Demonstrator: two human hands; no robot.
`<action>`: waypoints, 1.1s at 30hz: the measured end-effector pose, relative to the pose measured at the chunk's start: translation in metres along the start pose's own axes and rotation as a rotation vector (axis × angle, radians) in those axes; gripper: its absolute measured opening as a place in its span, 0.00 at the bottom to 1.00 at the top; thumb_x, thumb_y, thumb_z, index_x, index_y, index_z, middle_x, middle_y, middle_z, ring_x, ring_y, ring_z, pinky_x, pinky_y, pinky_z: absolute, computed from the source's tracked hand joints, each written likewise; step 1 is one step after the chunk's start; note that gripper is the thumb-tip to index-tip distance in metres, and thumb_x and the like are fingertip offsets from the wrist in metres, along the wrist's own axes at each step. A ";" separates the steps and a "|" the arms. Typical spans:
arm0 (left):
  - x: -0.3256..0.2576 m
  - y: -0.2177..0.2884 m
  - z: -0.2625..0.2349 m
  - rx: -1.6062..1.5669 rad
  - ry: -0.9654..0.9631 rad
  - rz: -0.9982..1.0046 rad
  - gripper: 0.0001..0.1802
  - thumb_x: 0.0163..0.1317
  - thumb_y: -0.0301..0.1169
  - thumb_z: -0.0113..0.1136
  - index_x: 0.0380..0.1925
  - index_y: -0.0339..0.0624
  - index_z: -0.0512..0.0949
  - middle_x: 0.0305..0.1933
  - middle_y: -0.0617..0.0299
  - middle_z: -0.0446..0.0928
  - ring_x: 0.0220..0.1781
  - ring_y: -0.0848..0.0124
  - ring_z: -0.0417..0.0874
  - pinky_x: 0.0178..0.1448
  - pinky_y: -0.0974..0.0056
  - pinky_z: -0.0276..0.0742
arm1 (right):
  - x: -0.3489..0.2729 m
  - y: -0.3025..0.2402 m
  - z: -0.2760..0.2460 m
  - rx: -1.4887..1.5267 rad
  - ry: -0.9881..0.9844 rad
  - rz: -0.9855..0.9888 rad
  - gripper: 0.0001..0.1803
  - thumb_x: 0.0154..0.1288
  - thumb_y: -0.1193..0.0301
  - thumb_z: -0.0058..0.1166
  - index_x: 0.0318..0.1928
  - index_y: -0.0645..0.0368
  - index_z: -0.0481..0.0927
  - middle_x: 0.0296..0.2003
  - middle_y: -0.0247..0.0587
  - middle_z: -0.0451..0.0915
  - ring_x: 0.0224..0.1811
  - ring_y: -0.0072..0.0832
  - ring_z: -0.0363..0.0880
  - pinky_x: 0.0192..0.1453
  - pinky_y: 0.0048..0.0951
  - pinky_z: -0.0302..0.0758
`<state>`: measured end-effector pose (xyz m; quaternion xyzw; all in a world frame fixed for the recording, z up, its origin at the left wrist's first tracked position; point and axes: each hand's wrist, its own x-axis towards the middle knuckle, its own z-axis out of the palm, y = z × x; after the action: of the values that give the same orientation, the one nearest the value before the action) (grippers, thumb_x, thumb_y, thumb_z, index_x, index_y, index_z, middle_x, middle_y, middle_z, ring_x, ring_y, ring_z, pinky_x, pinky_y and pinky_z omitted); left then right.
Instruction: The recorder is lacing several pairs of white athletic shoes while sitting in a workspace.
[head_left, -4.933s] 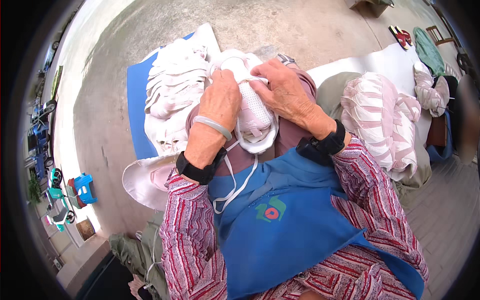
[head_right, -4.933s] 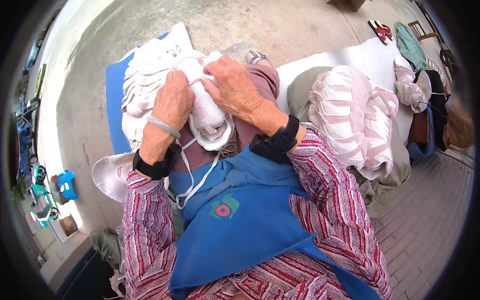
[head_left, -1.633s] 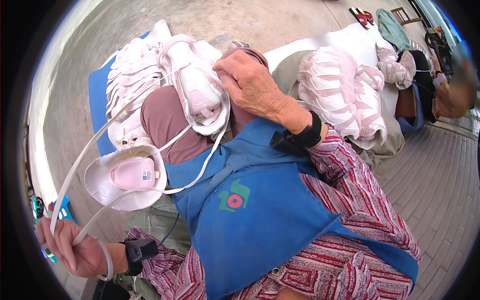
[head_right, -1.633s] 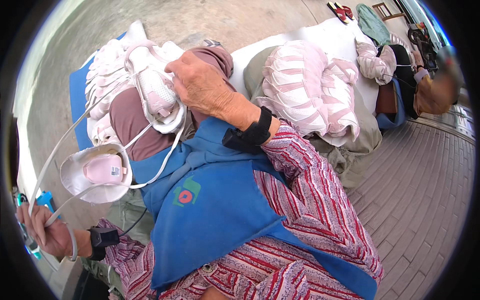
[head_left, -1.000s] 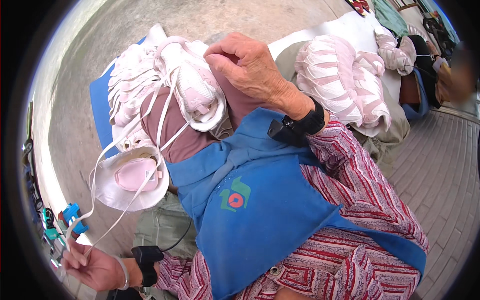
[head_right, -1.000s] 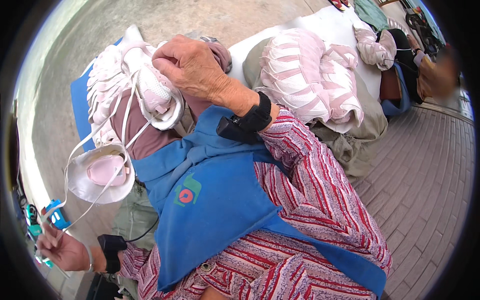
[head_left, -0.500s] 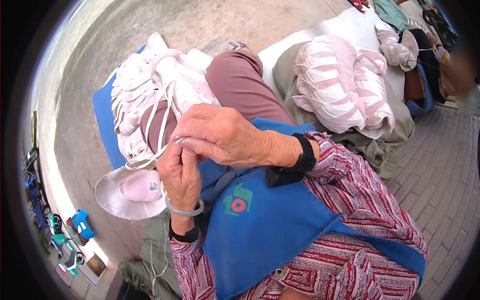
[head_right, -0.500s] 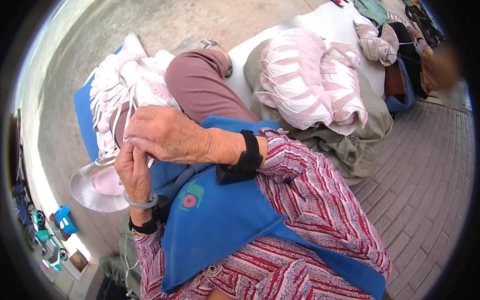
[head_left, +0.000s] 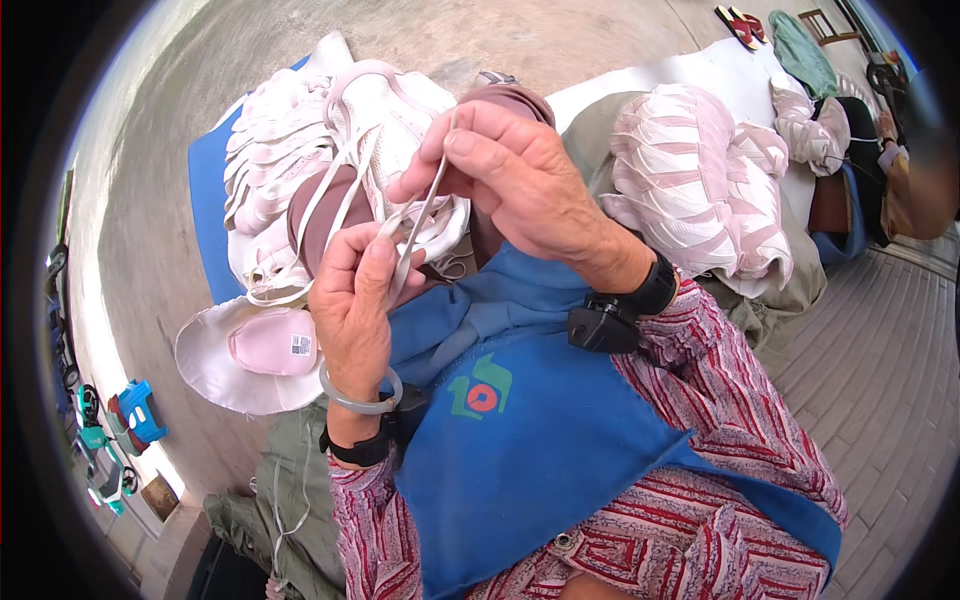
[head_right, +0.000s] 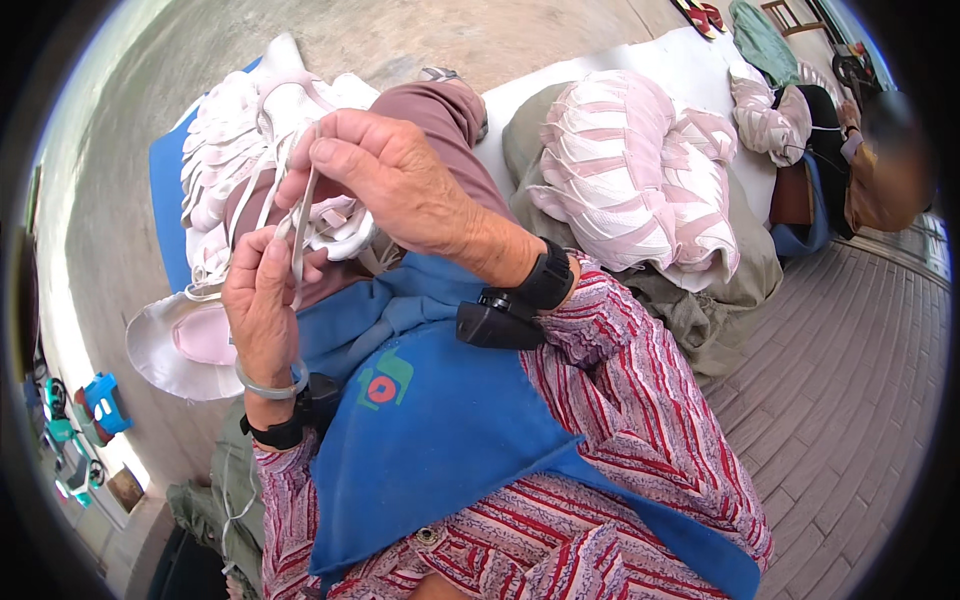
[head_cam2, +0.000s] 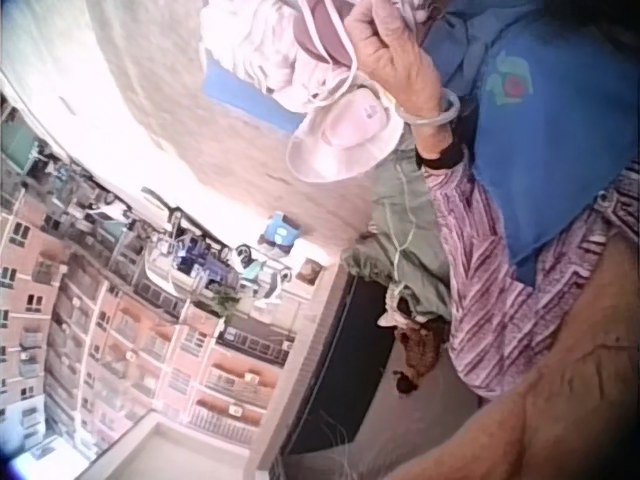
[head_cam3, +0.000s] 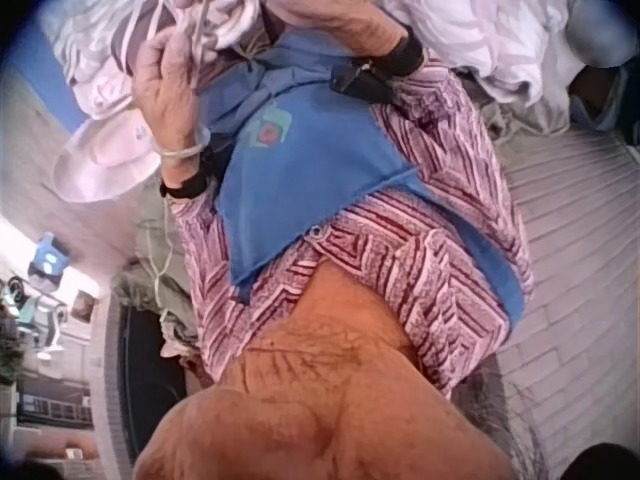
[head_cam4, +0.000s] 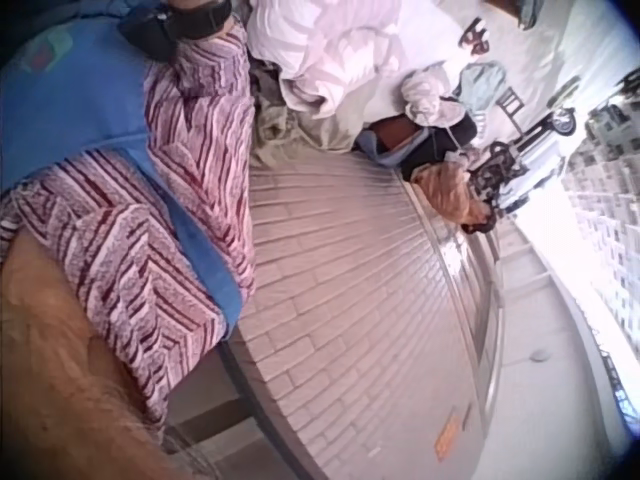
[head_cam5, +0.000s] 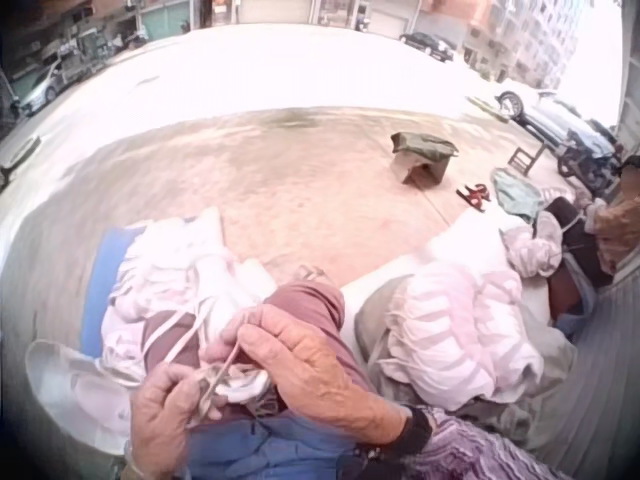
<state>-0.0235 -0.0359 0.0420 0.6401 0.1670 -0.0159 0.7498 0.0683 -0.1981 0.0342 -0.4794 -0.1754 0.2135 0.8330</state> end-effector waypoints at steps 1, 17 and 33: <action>-0.002 0.002 -0.012 0.066 0.034 0.098 0.11 0.70 0.31 0.49 0.45 0.34 0.72 0.26 0.66 0.70 0.30 0.80 0.73 0.43 0.71 0.77 | -0.001 -0.010 -0.011 0.229 0.052 0.028 0.11 0.72 0.70 0.42 0.43 0.64 0.74 0.33 0.39 0.79 0.37 0.30 0.81 0.45 0.31 0.79; -0.003 0.034 -0.065 0.076 0.344 0.448 0.12 0.70 0.26 0.45 0.50 0.34 0.73 0.27 0.66 0.66 0.30 0.80 0.67 0.40 0.77 0.66 | 0.010 -0.068 -0.091 -0.742 0.529 -0.359 0.14 0.68 0.77 0.45 0.53 0.62 0.73 0.29 0.36 0.77 0.18 0.14 0.66 0.21 0.18 0.66; 0.105 -0.004 -0.046 0.879 -0.018 0.238 0.16 0.69 0.36 0.50 0.45 0.34 0.77 0.34 0.59 0.80 0.36 0.73 0.78 0.44 0.69 0.72 | 0.078 0.028 -0.049 -1.445 -0.208 -0.233 0.11 0.59 0.69 0.53 0.39 0.61 0.81 0.32 0.45 0.76 0.36 0.44 0.78 0.41 0.37 0.75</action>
<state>0.0639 0.0279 0.0040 0.9122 0.0633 -0.0046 0.4048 0.1531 -0.1802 -0.0066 -0.8640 -0.3999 -0.0006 0.3058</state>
